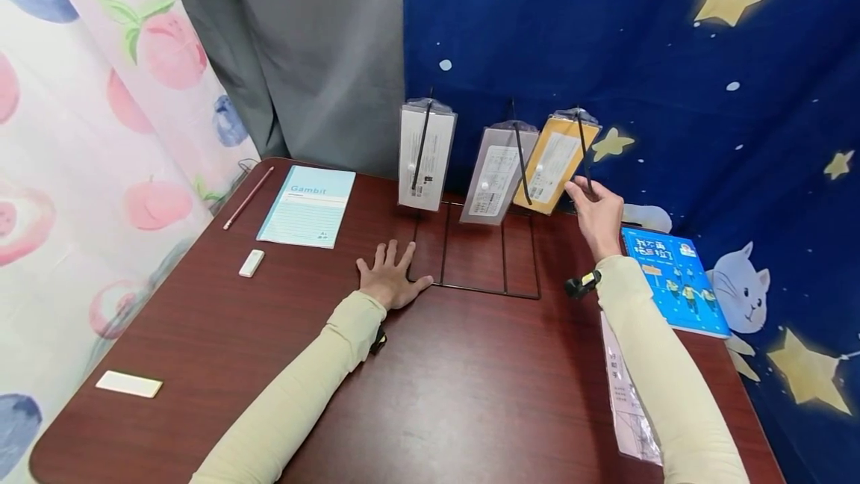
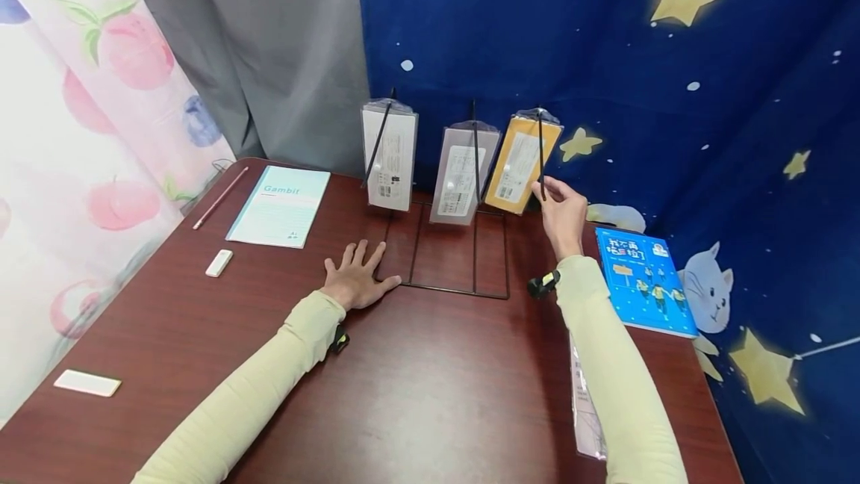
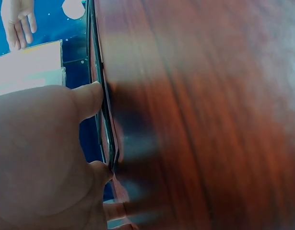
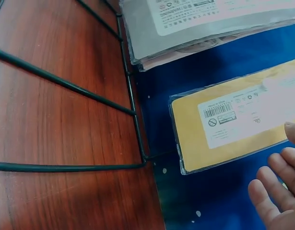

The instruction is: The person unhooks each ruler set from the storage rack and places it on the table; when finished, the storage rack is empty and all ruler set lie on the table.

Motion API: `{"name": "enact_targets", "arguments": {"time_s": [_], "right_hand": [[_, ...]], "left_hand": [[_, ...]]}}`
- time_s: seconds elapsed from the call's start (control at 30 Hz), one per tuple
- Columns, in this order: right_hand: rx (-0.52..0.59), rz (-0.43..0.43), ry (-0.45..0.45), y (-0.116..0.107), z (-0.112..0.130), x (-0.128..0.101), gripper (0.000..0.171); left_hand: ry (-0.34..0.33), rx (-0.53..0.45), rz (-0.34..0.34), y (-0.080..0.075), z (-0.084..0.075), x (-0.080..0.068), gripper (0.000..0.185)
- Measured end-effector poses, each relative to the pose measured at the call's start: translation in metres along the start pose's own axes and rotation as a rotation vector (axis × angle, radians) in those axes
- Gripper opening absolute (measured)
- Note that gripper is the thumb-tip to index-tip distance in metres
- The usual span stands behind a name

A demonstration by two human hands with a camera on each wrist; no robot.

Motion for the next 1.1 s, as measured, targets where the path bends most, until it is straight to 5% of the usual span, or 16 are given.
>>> {"name": "enact_targets", "arguments": {"time_s": [0.37, 0.7, 1.1], "right_hand": [[0.059, 0.112, -0.023, 0.008, 0.012, 0.008, 0.054], [0.017, 0.028, -0.103, 0.004, 0.018, 0.005, 0.041], [0.005, 0.020, -0.049, -0.002, 0.021, -0.005, 0.044]], "left_hand": [[-0.005, -0.009, -0.027, -0.007, -0.002, -0.007, 0.082], [-0.009, -0.005, -0.008, -0.005, -0.001, -0.005, 0.083], [-0.002, -0.020, -0.019, -0.005, -0.002, -0.004, 0.082]]}}
Point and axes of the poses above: each hand's wrist, its own x-axis towards the middle knuckle, its own y-axis out of the palm, z = x × y, the point moved 6 cm from there along x, towards the middle knuckle, and after that the axes turned 11 degrees about x, right-handed, at the moved point
